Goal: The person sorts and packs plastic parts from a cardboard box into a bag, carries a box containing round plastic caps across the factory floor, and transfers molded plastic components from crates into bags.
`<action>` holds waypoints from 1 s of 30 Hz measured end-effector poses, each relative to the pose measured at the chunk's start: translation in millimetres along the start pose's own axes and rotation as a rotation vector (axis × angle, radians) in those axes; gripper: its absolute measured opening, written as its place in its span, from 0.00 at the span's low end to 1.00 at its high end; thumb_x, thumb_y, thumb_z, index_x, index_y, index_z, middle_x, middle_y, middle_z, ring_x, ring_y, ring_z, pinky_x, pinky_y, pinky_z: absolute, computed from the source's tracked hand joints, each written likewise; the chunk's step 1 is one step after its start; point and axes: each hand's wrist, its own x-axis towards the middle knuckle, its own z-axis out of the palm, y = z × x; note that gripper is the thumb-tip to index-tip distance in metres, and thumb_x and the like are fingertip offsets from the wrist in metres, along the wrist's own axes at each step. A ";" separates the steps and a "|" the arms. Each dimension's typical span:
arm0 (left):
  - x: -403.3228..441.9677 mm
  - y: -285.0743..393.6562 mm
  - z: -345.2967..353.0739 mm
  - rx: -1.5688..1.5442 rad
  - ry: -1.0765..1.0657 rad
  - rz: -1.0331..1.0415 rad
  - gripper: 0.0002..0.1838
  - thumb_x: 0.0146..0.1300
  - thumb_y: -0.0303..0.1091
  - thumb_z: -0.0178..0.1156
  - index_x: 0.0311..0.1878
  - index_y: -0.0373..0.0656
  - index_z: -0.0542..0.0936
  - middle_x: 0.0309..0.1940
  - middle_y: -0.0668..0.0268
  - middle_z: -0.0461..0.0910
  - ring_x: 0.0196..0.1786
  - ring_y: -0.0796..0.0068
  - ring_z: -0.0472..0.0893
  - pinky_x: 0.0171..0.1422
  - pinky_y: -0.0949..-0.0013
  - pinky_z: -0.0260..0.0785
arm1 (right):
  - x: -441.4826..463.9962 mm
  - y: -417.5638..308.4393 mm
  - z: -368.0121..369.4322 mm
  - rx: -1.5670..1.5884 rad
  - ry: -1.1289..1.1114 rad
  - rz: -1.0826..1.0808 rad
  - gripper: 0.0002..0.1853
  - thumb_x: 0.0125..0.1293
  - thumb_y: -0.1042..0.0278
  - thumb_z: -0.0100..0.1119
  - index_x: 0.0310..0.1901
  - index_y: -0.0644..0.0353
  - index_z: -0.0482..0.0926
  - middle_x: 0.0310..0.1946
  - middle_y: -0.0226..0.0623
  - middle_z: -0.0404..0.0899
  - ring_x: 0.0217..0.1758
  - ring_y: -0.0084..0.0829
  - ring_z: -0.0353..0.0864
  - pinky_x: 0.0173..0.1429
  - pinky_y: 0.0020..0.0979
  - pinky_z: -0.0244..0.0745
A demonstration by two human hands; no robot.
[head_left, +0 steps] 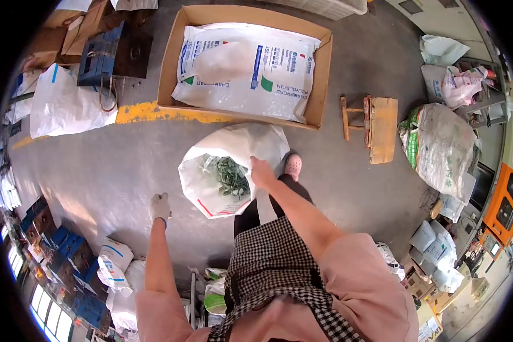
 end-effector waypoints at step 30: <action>29.2 -25.1 98.2 -0.103 0.384 -0.094 0.16 0.52 0.40 0.60 0.34 0.35 0.76 0.15 0.61 0.74 0.14 0.70 0.74 0.18 0.64 0.67 | 37.6 33.9 -40.9 0.105 -0.290 -0.127 0.25 0.63 0.62 0.54 0.57 0.68 0.66 0.51 0.56 0.72 0.55 0.53 0.72 0.58 0.47 0.67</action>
